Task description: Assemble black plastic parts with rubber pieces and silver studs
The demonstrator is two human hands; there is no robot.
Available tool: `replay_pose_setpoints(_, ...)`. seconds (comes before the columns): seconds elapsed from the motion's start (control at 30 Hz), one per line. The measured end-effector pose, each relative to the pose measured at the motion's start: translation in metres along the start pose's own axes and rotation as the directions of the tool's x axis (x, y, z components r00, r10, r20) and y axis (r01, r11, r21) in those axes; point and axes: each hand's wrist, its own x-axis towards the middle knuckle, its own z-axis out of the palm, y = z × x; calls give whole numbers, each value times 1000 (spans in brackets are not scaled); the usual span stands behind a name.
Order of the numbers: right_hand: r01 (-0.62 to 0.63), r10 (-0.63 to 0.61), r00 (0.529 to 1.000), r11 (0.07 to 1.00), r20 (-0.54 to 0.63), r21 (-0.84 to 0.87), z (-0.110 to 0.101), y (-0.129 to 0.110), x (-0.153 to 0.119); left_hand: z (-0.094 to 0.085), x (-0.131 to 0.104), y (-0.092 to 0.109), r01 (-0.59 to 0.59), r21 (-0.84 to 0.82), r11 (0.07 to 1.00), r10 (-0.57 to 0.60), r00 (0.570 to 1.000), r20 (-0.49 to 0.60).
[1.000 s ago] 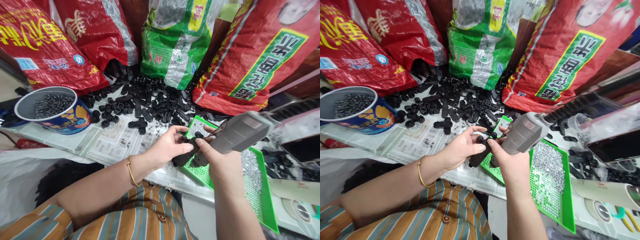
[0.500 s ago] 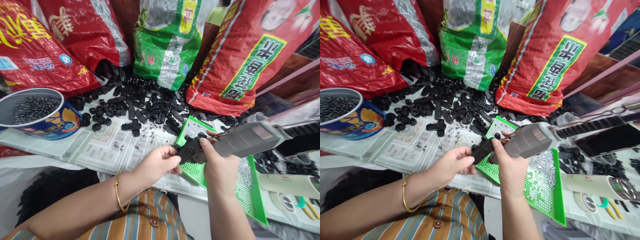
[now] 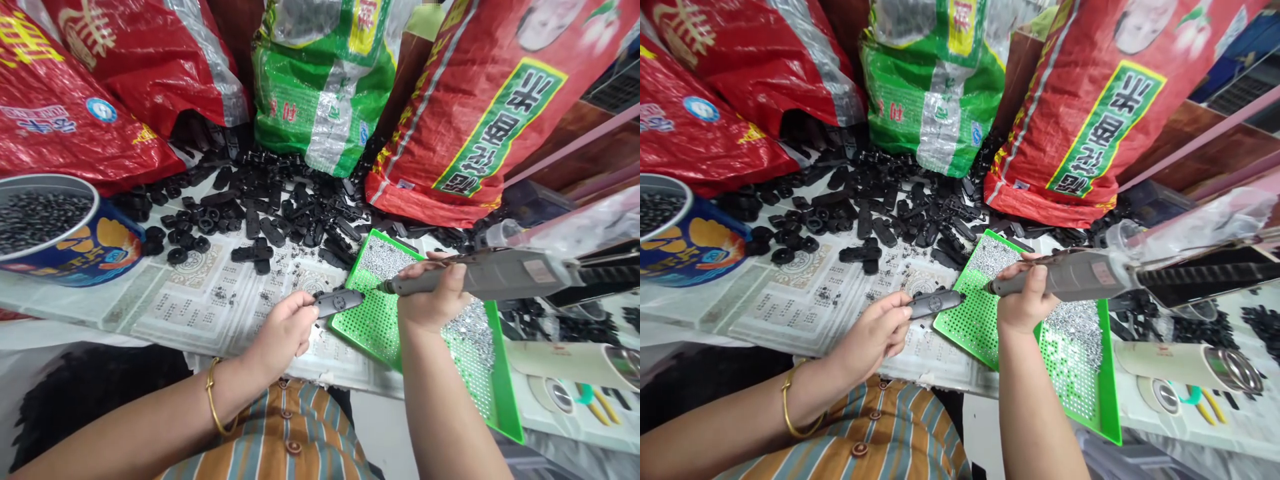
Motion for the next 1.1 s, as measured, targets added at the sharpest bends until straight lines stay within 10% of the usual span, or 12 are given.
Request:
replay_pose_setpoints(0.6,-34,34,999,999,6,0,1,17,2,-5,0,-9,-55,310,949,47,998,32)
replay_pose_setpoints(1.1,-177,109,938,967,330,185,14,-70,-31,-1,3,-13,-208,535,819,230,973,26)
